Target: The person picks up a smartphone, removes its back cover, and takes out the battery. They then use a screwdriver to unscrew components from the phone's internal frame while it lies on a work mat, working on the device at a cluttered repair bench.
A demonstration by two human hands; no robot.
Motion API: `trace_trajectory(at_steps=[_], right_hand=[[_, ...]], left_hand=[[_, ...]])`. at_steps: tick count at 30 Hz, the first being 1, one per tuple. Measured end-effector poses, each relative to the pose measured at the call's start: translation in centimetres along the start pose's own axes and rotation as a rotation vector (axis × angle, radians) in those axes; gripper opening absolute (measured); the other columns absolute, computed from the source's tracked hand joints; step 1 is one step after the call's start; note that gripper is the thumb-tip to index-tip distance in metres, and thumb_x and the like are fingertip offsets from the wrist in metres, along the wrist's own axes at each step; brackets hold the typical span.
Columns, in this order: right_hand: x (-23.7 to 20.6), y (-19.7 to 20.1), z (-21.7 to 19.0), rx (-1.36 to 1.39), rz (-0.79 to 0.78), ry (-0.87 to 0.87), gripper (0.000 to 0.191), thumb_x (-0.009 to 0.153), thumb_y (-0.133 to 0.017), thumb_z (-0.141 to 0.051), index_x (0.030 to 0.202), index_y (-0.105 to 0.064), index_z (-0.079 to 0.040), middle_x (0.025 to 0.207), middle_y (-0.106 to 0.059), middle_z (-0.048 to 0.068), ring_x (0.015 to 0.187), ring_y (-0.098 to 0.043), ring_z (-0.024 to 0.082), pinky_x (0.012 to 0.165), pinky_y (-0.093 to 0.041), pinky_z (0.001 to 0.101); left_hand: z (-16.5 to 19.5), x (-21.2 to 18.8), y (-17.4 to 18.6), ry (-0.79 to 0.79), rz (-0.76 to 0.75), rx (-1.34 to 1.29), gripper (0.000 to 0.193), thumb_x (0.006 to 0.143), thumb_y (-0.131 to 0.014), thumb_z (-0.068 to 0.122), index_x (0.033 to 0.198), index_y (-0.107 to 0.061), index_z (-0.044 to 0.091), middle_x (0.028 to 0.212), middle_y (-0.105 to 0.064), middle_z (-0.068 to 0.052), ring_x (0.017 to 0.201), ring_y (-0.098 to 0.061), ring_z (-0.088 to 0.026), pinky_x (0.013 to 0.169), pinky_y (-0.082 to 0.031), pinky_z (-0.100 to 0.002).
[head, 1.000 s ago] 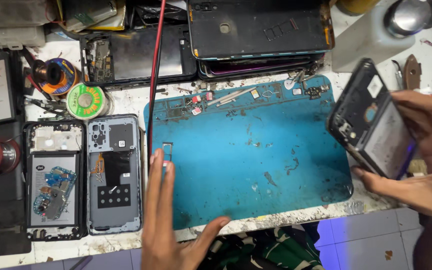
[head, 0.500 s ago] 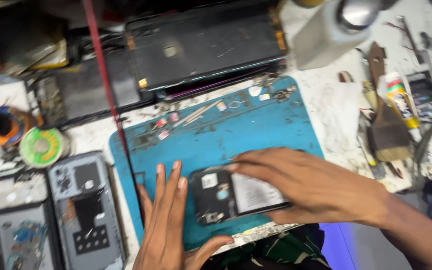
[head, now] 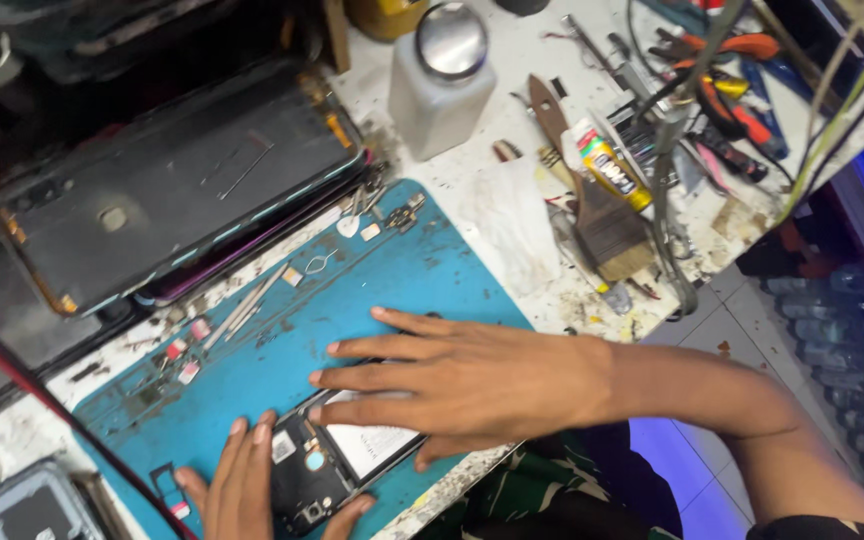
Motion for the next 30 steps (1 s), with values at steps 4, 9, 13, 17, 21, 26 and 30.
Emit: trace_trajectory(at_steps=[4,9,13,17,21,26,30], right_hand=[[-3.6,1.6,-0.9,0.001,0.21,-0.092,0.06,0.096,-0.074,-0.031,0.146,-0.052,-0.008,0.151,-0.053,0.015,0.138,-0.055,0.032,0.115,-0.045,0.0475],[-8.8,2.8,0.4,-0.275,0.719,-0.563,0.039,0.091,-0.078,-0.018,0.125,-0.065,-0.003,0.129,-0.067,0.012,0.121,-0.066,0.03,0.102,-0.055,0.041],[-9.9,2.0,1.2,-0.446,0.732,-0.668,0.036,0.09,-0.077,-0.01,0.124,-0.067,0.001,0.123,-0.069,0.013,0.121,-0.064,0.032,0.103,-0.052,0.0424],[-10.0,2.1,1.6,-0.396,0.727,-0.627,0.026,0.083,-0.068,0.004,0.107,-0.072,-0.007,0.119,-0.071,0.01,0.118,-0.066,0.029,0.108,-0.05,0.0444],[-10.7,3.7,2.3,-0.446,0.794,-0.695,0.016,0.09,-0.069,0.002,0.105,-0.068,-0.004,0.118,-0.07,0.009,0.12,-0.066,0.028,0.109,-0.051,0.0432],[-11.9,4.8,2.4,-0.575,0.769,-0.899,0.041,0.082,-0.084,-0.02,0.115,-0.07,-0.002,0.12,-0.068,0.012,0.113,-0.061,0.034,0.097,-0.05,0.0447],[-12.2,4.3,1.9,-0.53,0.758,-0.974,0.054,0.077,-0.086,-0.026,0.122,-0.07,-0.002,0.127,-0.065,0.013,0.116,-0.06,0.034,0.098,-0.049,0.0444]], left_hand=[[-2.6,-0.6,-1.5,-0.034,0.048,0.0,0.123,0.049,-0.085,0.069,0.139,-0.047,-0.006,0.127,-0.066,-0.024,0.13,-0.056,-0.043,0.125,-0.02,-0.068],[-4.4,-1.4,-2.7,-0.029,0.083,0.084,0.122,0.047,-0.081,0.073,0.134,-0.049,-0.007,0.121,-0.067,-0.022,0.127,-0.058,-0.043,0.126,-0.022,-0.065],[-4.4,-1.2,-2.5,-0.045,0.085,0.066,0.119,0.056,-0.078,0.075,0.136,-0.049,-0.009,0.125,-0.066,-0.021,0.13,-0.056,-0.042,0.126,-0.023,-0.064],[-4.2,-0.6,-2.0,0.079,-0.061,0.122,0.123,0.043,-0.085,0.068,0.135,-0.052,-0.007,0.125,-0.066,-0.022,0.132,-0.053,-0.042,0.123,-0.02,-0.065],[-3.4,-0.6,-1.8,0.074,-0.065,0.102,0.122,0.046,-0.086,0.062,0.14,-0.049,-0.007,0.133,-0.063,-0.023,0.137,-0.05,-0.044,0.122,-0.018,-0.067],[-4.1,-1.0,-2.4,0.037,-0.03,0.074,0.122,0.05,-0.084,0.063,0.141,-0.046,-0.007,0.134,-0.062,-0.023,0.137,-0.048,-0.044,0.124,-0.018,-0.066],[-5.3,-1.5,-3.5,0.006,0.028,0.072,0.122,0.051,-0.082,0.068,0.141,-0.046,-0.006,0.132,-0.062,-0.022,0.136,-0.049,-0.043,0.124,-0.018,-0.066]])
Point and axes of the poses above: each hand's wrist, its own x-axis towards the middle knuckle, its own y-axis out of the back of the hand, z = x × y, the point moved 3 cm from there along x, towards the middle knuckle
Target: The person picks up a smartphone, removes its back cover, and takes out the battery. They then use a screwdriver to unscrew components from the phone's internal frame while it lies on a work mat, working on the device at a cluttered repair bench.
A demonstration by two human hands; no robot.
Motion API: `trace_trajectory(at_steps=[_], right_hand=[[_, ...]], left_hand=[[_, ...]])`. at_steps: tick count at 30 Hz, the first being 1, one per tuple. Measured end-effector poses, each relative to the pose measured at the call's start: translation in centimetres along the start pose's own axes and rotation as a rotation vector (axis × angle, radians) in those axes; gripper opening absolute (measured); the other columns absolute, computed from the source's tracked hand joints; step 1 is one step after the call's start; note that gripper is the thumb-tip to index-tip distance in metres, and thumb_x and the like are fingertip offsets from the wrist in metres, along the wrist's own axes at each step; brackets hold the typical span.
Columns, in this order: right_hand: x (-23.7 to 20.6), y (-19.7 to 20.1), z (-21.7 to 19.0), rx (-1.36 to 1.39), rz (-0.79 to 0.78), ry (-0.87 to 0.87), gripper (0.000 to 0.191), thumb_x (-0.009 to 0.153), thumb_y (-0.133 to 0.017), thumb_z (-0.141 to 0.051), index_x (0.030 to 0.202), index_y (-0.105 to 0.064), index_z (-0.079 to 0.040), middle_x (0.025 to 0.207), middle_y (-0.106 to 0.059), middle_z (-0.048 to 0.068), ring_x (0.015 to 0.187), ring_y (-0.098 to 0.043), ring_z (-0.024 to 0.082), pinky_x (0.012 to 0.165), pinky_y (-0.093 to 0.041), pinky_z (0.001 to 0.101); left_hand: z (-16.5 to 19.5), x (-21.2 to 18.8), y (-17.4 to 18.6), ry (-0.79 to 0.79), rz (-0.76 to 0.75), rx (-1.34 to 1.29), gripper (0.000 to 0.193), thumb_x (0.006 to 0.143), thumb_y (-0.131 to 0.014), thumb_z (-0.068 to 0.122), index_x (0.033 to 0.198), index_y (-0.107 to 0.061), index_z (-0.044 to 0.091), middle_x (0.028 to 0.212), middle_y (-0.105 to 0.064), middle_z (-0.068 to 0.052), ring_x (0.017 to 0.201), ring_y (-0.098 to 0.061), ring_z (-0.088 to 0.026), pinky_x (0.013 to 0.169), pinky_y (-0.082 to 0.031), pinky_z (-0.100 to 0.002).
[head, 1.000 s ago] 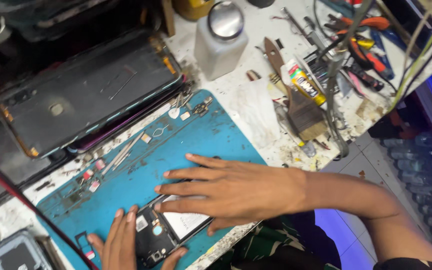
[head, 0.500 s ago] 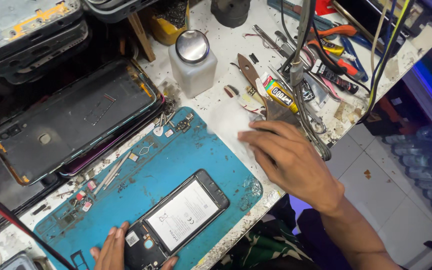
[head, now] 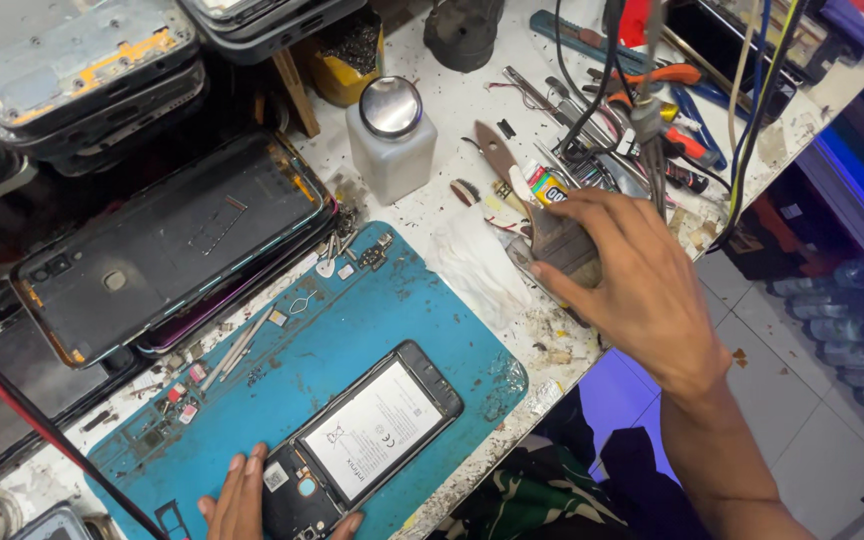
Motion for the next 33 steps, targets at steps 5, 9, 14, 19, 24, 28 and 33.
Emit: trace_trajectory(at_steps=[5,9,14,19,24,28,33], right_hand=[[-0.6,-0.3,-0.2,0.019,0.067,-0.001,0.057,0.078,-0.086,-0.03,0.124,-0.069,-0.001,0.132,-0.061,0.017,0.121,-0.057,0.035,0.103,-0.048,0.0436],[-1.1,-0.3,0.4,0.073,0.042,0.047,0.049,0.075,-0.087,-0.031,0.114,-0.073,-0.004,0.126,-0.06,0.018,0.12,-0.055,0.036,0.1,-0.046,0.0443],[-1.4,-0.2,1.9,0.158,0.03,0.005,0.016,0.096,-0.072,-0.01,0.111,-0.075,-0.005,0.127,-0.065,0.01,0.119,-0.058,0.03,0.099,-0.049,0.0412],[-1.6,0.5,2.9,0.031,0.02,-0.056,0.016,0.093,-0.073,-0.01,0.107,-0.076,-0.003,0.106,-0.068,0.011,0.103,-0.063,0.031,0.089,-0.051,0.0419],[-2.0,0.5,2.9,0.076,-0.049,-0.02,0.021,0.09,-0.072,-0.011,0.11,-0.075,-0.004,0.099,-0.071,0.013,0.091,-0.067,0.033,0.079,-0.053,0.0425],[-1.9,-0.2,2.9,-0.029,-0.104,-0.029,0.027,0.089,-0.075,-0.015,0.114,-0.073,-0.004,0.094,-0.07,0.015,0.089,-0.067,0.037,0.078,-0.053,0.0457],[-1.4,0.5,2.5,-0.042,-0.101,-0.075,0.03,0.093,-0.07,-0.012,0.122,-0.072,-0.006,0.103,-0.07,0.015,0.084,-0.069,0.034,0.074,-0.055,0.0435]], left_hand=[[-1.5,-0.7,-0.9,-0.004,-0.041,0.041,0.124,0.048,-0.081,0.07,0.14,-0.046,-0.006,0.128,-0.064,-0.022,0.134,-0.05,-0.045,0.122,-0.015,-0.069],[-1.8,-1.0,-0.8,-0.023,-0.021,0.022,0.122,0.053,-0.079,0.071,0.141,-0.045,-0.006,0.129,-0.063,-0.022,0.135,-0.05,-0.045,0.124,-0.015,-0.07],[-1.6,-1.0,-1.0,-0.026,-0.012,0.032,0.122,0.052,-0.078,0.071,0.14,-0.046,-0.006,0.129,-0.063,-0.022,0.136,-0.05,-0.044,0.124,-0.016,-0.069],[-1.5,-1.5,-1.2,-0.032,0.058,0.016,0.12,0.056,-0.076,0.074,0.141,-0.045,-0.004,0.132,-0.062,-0.021,0.137,-0.05,-0.042,0.127,-0.016,-0.067],[-1.4,-0.8,-0.9,-0.047,0.031,0.01,0.123,0.055,-0.077,0.074,0.142,-0.044,-0.006,0.133,-0.061,-0.021,0.136,-0.049,-0.042,0.126,-0.016,-0.066],[0.8,0.5,0.6,0.031,0.009,-0.003,0.124,0.047,-0.083,0.067,0.142,-0.047,-0.003,0.134,-0.061,-0.02,0.138,-0.05,-0.041,0.127,-0.019,-0.065],[5.9,2.2,4.2,0.041,0.0,-0.12,0.112,0.053,-0.09,0.046,0.143,-0.045,-0.003,0.139,-0.058,-0.023,0.141,-0.048,-0.042,0.123,-0.022,-0.067]])
Point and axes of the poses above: each hand's wrist, its own x-axis towards the middle knuckle, its own y-axis out of the back of the hand, z = x × y, the point moved 3 cm from there along x, towards the middle knuckle
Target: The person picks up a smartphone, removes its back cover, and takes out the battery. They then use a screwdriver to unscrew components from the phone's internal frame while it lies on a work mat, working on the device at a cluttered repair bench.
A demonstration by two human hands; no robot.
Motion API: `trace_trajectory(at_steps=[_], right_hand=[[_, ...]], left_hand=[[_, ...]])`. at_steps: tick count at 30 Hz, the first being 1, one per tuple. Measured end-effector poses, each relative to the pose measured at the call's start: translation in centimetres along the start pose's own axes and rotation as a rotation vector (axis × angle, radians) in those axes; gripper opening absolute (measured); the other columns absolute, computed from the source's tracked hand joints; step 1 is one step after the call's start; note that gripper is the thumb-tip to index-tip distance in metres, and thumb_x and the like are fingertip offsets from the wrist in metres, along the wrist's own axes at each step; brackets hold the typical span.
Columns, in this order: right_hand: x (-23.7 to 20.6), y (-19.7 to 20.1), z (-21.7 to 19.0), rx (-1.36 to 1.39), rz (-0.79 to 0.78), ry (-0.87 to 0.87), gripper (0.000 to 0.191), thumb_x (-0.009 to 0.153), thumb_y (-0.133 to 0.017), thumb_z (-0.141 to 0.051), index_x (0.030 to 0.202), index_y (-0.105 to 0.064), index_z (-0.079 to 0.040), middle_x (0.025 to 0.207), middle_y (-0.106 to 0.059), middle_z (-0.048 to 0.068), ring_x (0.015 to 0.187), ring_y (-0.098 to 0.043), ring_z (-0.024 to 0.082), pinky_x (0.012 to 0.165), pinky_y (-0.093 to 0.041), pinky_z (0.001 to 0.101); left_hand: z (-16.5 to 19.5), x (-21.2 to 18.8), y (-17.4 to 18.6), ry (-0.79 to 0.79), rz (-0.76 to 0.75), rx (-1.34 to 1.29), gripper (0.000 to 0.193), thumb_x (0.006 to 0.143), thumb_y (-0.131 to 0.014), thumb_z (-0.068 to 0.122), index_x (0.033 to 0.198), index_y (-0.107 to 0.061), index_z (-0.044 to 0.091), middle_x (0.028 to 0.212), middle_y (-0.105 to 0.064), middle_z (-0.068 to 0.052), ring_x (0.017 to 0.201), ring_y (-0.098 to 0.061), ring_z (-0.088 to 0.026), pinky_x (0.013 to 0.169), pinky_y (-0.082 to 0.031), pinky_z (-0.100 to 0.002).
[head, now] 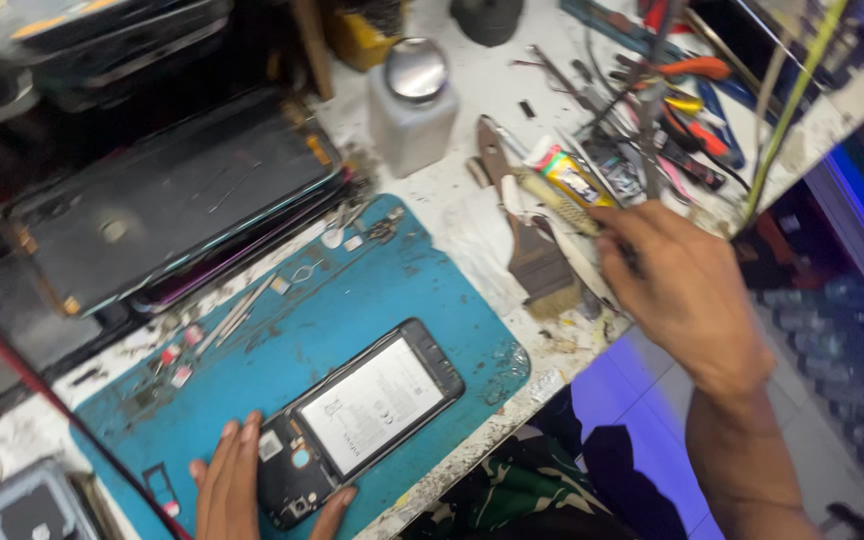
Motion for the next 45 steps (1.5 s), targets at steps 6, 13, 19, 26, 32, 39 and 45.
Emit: trace_trajectory(at_steps=[6,13,19,26,32,39,45], right_hand=[[-0.7,1.2,-0.2,0.018,0.027,-0.011,0.038,0.098,-0.061,-0.007,0.135,-0.07,-0.008,0.103,-0.067,0.017,0.077,-0.066,0.029,0.073,-0.053,0.0382],[-2.4,-2.2,5.5,-0.014,0.113,-0.034,0.023,0.118,-0.062,-0.014,0.133,-0.069,0.003,0.095,-0.065,0.019,0.074,-0.06,0.022,0.075,-0.049,0.0345],[-4.5,-3.5,9.7,0.835,0.111,-0.313,0.019,0.117,-0.048,-0.019,0.131,-0.05,-0.006,0.095,-0.062,0.003,0.079,-0.053,0.009,0.072,-0.044,0.0227],[-2.9,-4.2,0.7,1.062,-0.153,0.205,0.02,0.104,-0.066,-0.007,0.116,-0.049,-0.007,0.088,-0.058,0.003,0.074,-0.054,0.007,0.066,-0.047,0.0229],[3.3,-4.4,-7.4,0.293,-0.472,0.574,0.028,0.083,-0.077,-0.011,0.11,-0.074,-0.008,0.07,-0.071,0.003,0.049,-0.061,0.009,0.045,-0.047,0.0275],[6.8,-5.6,-11.5,0.07,-0.684,0.645,0.036,0.079,-0.077,-0.012,0.115,-0.074,-0.01,0.09,-0.077,0.011,0.071,-0.074,0.03,0.066,-0.058,0.042],[7.7,-6.2,-10.8,0.09,-0.706,0.664,0.038,0.075,-0.077,-0.011,0.114,-0.074,-0.01,0.094,-0.078,0.011,0.078,-0.075,0.031,0.071,-0.059,0.042]], left_hand=[[4.6,2.8,2.9,-0.011,-0.081,-0.042,0.1,0.065,-0.089,0.037,0.144,-0.044,-0.005,0.143,-0.053,-0.026,0.141,-0.046,-0.044,0.119,-0.024,-0.065],[6.6,4.1,4.5,0.07,-0.235,-0.092,0.09,0.074,-0.084,0.034,0.144,-0.04,-0.002,0.139,-0.048,-0.027,0.139,-0.043,-0.047,0.114,-0.03,-0.063],[7.0,4.4,5.3,0.027,-0.187,-0.124,0.09,0.078,-0.085,0.035,0.147,-0.04,-0.001,0.137,-0.051,-0.024,0.13,-0.05,-0.043,0.118,-0.029,-0.063],[6.9,3.8,5.2,0.013,-0.182,-0.076,0.094,0.069,-0.089,0.034,0.144,-0.044,0.001,0.133,-0.055,-0.022,0.128,-0.053,-0.042,0.118,-0.03,-0.065],[6.8,3.4,5.1,0.015,-0.169,-0.029,0.096,0.067,-0.091,0.037,0.143,-0.045,-0.001,0.131,-0.056,-0.023,0.126,-0.055,-0.043,0.117,-0.034,-0.066],[6.7,3.0,5.1,0.024,-0.147,-0.039,0.091,0.069,-0.089,0.038,0.139,-0.049,-0.002,0.132,-0.058,-0.023,0.128,-0.056,-0.042,0.116,-0.038,-0.064],[5.9,1.8,4.5,0.025,-0.168,-0.021,0.092,0.07,-0.089,0.046,0.14,-0.05,0.0,0.134,-0.057,-0.021,0.131,-0.054,-0.039,0.119,-0.035,-0.064]])
Point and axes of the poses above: each hand's wrist, its own x-axis towards the middle knuckle, its own y-axis out of the back of the hand, z = x × y, the point moved 3 cm from there along x, towards the middle knuckle
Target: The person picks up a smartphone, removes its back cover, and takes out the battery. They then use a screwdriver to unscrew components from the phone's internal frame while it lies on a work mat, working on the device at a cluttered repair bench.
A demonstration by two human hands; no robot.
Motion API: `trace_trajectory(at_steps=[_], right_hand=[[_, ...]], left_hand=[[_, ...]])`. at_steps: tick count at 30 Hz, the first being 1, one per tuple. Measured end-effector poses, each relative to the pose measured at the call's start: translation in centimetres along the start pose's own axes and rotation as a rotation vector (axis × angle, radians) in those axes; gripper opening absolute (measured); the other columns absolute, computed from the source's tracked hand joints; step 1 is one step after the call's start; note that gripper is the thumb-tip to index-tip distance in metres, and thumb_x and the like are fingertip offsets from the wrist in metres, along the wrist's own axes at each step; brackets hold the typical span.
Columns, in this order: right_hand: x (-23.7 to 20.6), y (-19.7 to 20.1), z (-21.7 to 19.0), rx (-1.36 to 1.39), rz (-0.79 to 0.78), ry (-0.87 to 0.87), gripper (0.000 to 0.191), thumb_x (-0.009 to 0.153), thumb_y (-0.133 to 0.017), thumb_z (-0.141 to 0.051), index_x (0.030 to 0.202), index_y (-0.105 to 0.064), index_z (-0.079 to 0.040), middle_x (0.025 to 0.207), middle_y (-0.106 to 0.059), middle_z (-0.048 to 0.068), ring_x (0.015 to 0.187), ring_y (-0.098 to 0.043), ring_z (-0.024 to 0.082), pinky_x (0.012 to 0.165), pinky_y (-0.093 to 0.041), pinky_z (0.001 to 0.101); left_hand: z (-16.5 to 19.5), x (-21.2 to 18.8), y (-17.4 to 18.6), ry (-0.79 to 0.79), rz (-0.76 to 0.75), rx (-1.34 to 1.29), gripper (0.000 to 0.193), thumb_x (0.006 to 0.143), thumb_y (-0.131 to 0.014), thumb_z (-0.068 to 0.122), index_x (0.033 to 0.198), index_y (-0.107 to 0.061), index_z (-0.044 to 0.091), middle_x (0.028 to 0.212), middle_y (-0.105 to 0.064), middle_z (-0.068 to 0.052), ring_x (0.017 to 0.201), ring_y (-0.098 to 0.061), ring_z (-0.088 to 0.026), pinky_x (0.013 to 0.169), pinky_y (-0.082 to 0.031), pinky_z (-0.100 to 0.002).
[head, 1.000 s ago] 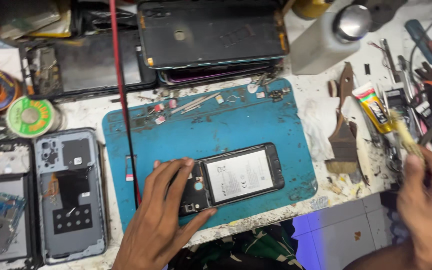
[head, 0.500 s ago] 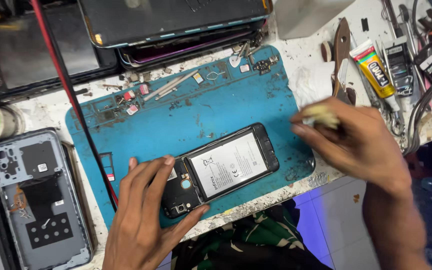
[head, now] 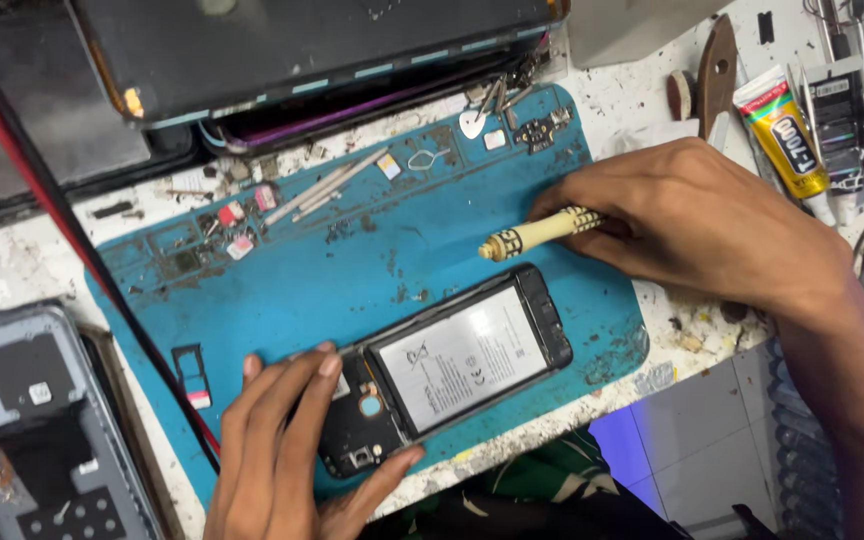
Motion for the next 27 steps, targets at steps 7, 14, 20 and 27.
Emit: trace_trajectory(at_steps=[7,14,20,27], right_hand=[[0.5,-0.7,1.4,0.129,-0.035,0.041,0.038,0.075,-0.078,-0.014,0.113,-0.076,-0.013,0.101,-0.079,0.007,0.08,-0.076,0.025,0.071,-0.061,0.0364],[0.2,-1.0,2.2,0.127,-0.011,0.118,0.037,0.072,-0.079,-0.014,0.109,-0.075,-0.01,0.09,-0.077,0.008,0.075,-0.074,0.028,0.065,-0.059,0.0407],[0.4,-0.1,1.7,0.147,0.021,0.242,0.04,0.077,-0.075,-0.015,0.117,-0.074,-0.012,0.092,-0.074,0.003,0.078,-0.071,0.024,0.067,-0.056,0.0378],[0.6,-1.2,0.6,0.048,-0.019,0.31,0.036,0.07,-0.074,-0.011,0.106,-0.071,-0.007,0.079,-0.068,0.003,0.066,-0.067,0.024,0.056,-0.055,0.0395]], left_hand=[[-1.9,-1.6,-1.7,0.016,0.021,-0.012,0.092,0.066,-0.09,0.054,0.135,-0.053,0.004,0.133,-0.059,-0.018,0.132,-0.052,-0.037,0.12,-0.035,-0.064],[-4.2,-2.9,-3.2,-0.029,-0.013,0.039,0.094,0.063,-0.088,0.067,0.126,-0.053,0.007,0.126,-0.064,-0.018,0.116,-0.064,-0.034,0.117,-0.035,-0.067],[-4.0,-3.8,-3.2,-0.048,0.026,0.081,0.093,0.069,-0.084,0.067,0.129,-0.047,0.005,0.124,-0.064,-0.022,0.116,-0.063,-0.037,0.118,-0.036,-0.065],[-3.6,-3.4,-3.3,-0.047,0.052,0.072,0.092,0.071,-0.084,0.067,0.13,-0.048,0.006,0.127,-0.062,-0.021,0.118,-0.062,-0.036,0.119,-0.035,-0.063]])
Point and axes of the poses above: each hand's wrist, its own x-axis towards the middle knuckle, its own y-axis out of the back of the hand, z = x × y, the point moved 3 cm from there along x, towards the middle knuckle
